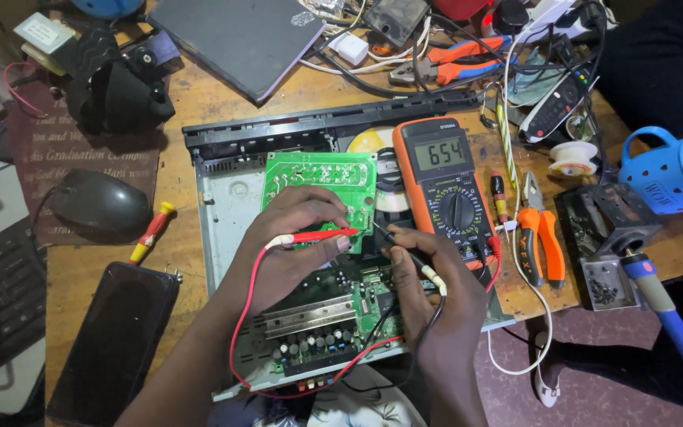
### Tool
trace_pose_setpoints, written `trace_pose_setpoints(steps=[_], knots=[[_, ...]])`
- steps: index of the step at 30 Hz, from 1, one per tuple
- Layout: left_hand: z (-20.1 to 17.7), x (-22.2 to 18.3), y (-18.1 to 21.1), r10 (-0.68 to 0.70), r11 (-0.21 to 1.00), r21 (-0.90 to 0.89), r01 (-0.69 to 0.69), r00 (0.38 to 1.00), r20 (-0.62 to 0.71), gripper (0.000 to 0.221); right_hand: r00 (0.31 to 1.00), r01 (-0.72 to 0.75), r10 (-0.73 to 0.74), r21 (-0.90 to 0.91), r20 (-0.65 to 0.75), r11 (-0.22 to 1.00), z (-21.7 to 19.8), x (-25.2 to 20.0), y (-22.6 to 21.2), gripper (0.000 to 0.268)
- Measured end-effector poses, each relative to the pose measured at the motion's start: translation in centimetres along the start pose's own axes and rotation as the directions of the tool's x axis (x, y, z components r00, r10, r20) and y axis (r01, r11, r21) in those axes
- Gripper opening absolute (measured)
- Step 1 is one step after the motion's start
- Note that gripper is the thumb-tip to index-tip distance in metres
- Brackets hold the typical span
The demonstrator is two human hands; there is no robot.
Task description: Testing various points on a circuit board using a digital multimeter to diagnose faults.
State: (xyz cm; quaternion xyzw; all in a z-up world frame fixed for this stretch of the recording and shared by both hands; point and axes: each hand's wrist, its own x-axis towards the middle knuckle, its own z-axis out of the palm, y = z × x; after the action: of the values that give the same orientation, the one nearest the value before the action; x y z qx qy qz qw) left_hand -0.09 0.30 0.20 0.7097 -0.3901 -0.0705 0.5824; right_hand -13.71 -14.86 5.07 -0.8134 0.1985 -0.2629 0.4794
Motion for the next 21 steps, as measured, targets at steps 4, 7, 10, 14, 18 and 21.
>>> trace_pose_setpoints(steps=[4,7,10,14,18,21], knots=[[0.0,0.1,-0.1,-0.015,1.0,0.007,0.014,1.0,0.007,0.017,1.0,0.002,-0.002,0.015,0.014,1.0,0.1,0.0,-0.1,0.014],[0.0,0.1,0.0,-0.009,1.0,0.006,0.009,1.0,0.004,0.017,0.999,-0.044,0.044,0.039,0.014,0.998,0.1,0.1,-0.5,0.015],[0.0,0.1,0.0,-0.009,1.0,0.007,0.009,1.0,0.0,0.017,0.997,-0.082,0.082,0.027,0.016,0.996,0.1,0.0,-0.6,0.018],[0.0,0.1,0.0,-0.023,1.0,0.022,0.022,1.0,0.01,0.017,0.999,-0.052,0.051,0.008,0.018,0.999,0.1,0.1,-0.4,0.019],[0.0,0.0,-0.2,0.004,0.999,0.032,-0.004,1.0,0.006,0.018,0.999,0.052,-0.052,0.029,0.002,0.998,-0.4,-0.3,-0.4,0.011],[0.1,0.0,-0.3,0.016,1.0,0.021,-0.016,1.0,0.004,0.018,0.97,0.241,-0.242,0.032,0.031,0.97,-0.8,-0.4,1.0,0.015]])
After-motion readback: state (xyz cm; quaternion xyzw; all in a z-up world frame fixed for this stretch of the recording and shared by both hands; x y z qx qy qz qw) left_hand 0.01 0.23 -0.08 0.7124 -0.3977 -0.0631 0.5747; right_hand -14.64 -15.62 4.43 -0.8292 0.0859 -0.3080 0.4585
